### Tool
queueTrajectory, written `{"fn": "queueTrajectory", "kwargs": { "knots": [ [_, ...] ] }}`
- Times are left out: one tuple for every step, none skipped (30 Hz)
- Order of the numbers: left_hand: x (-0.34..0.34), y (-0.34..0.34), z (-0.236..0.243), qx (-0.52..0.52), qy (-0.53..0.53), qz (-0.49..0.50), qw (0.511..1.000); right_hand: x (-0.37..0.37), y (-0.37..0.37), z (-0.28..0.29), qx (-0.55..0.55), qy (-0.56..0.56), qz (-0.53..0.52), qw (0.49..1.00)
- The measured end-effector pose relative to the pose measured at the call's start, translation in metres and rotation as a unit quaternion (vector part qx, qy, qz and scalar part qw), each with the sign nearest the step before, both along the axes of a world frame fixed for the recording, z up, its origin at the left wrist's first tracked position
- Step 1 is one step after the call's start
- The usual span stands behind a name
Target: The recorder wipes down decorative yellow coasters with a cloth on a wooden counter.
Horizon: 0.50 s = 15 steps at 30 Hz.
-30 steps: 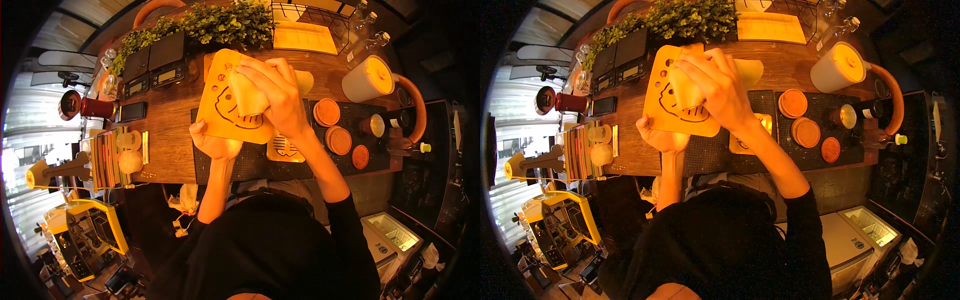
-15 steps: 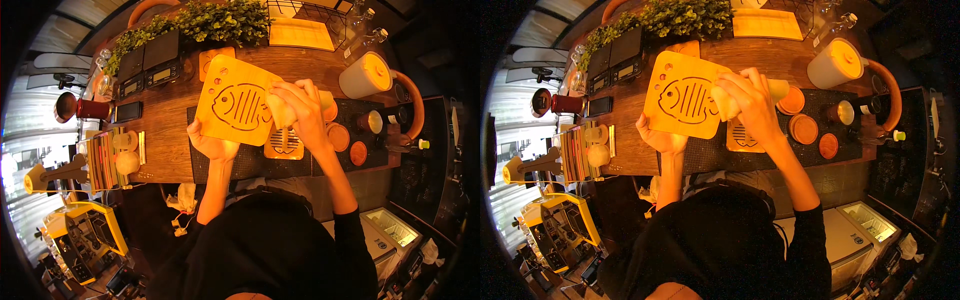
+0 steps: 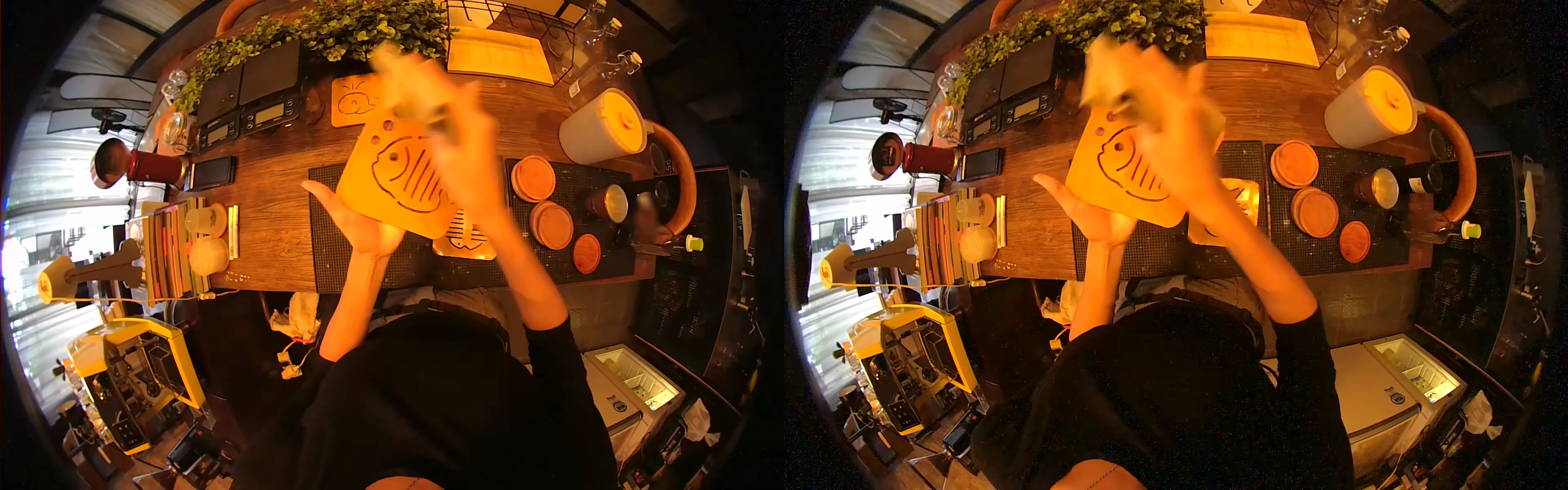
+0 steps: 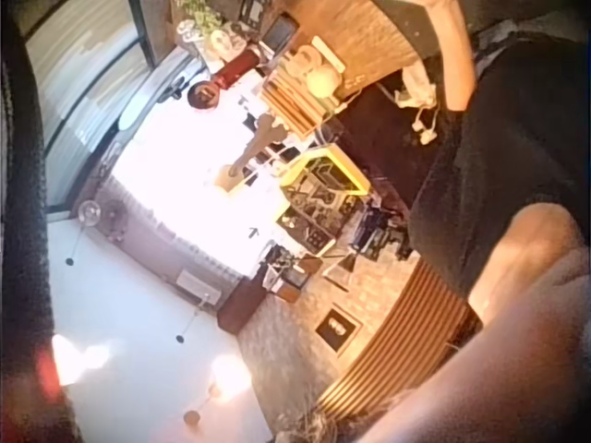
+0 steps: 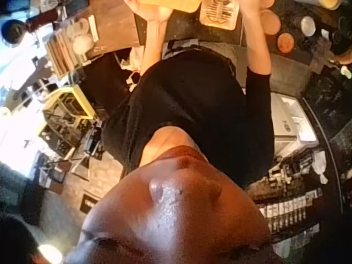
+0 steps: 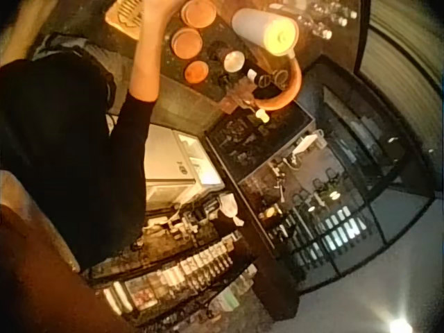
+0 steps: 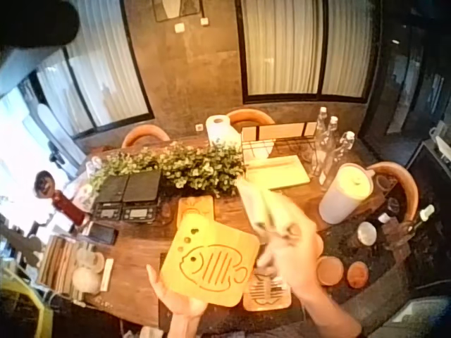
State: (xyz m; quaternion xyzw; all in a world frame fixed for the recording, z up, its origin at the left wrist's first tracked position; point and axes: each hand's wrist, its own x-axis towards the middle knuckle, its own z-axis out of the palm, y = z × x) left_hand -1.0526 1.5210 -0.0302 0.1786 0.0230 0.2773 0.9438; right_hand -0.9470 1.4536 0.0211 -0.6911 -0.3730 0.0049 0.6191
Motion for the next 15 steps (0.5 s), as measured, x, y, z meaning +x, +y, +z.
{"fn": "queueTrajectory", "kwargs": {
  "knots": [
    [0.003,-0.001,0.001,0.0,0.019,0.024,1.0,-0.007,0.009,-0.008,0.0,0.0,0.002,1.0],
    [0.006,-0.002,0.001,0.0,0.039,0.047,0.998,-0.015,0.015,-0.017,-0.026,-0.024,0.017,0.999],
    [0.008,-0.001,0.002,0.0,0.058,0.071,0.996,-0.024,0.02,-0.024,-0.052,-0.048,0.034,0.997],
    [0.008,0.001,0.0,0.001,0.058,0.076,0.995,-0.033,0.024,-0.03,-0.077,-0.072,0.053,0.993],
    [0.008,0.005,-0.006,0.003,0.058,0.1,0.993,-0.042,0.024,-0.031,-0.102,-0.096,0.071,0.988],
    [0.005,0.011,-0.014,0.005,0.058,0.124,0.991,-0.053,0.023,-0.024,-0.076,-0.088,0.08,0.99],
    [0.001,0.014,-0.024,0.006,0.059,0.148,0.987,-0.059,0.02,-0.024,-0.076,-0.087,0.083,0.99],
    [-0.007,0.017,-0.04,0.008,0.061,0.156,0.986,-0.065,0.018,-0.021,-0.08,-0.084,0.122,0.986],
    [-0.011,0.016,-0.059,0.08,0.155,0.203,0.963,-0.066,0.013,-0.019,-0.087,-0.084,0.152,0.981],
    [-0.015,0.016,-0.076,0.151,0.246,0.248,0.925,-0.067,0.008,-0.016,-0.094,-0.083,0.182,0.975],
    [-0.015,0.015,-0.074,0.15,0.246,0.247,0.925,-0.066,0.002,-0.015,-0.095,-0.083,0.181,0.975],
    [-0.016,0.013,-0.072,0.196,0.308,0.228,0.903,-0.065,-0.003,-0.013,-0.098,-0.08,0.209,0.97],
    [-0.017,0.012,-0.065,0.241,0.367,0.206,0.875,-0.063,-0.008,-0.011,-0.1,-0.078,0.236,0.963],
    [-0.019,0.01,-0.058,0.284,0.423,0.183,0.84,-0.062,-0.012,-0.008,-0.102,-0.075,0.264,0.956],
    [-0.02,0.009,-0.048,0.326,0.477,0.159,0.801,-0.062,-0.015,-0.006,-0.104,-0.075,0.263,0.956]
  ]
}}
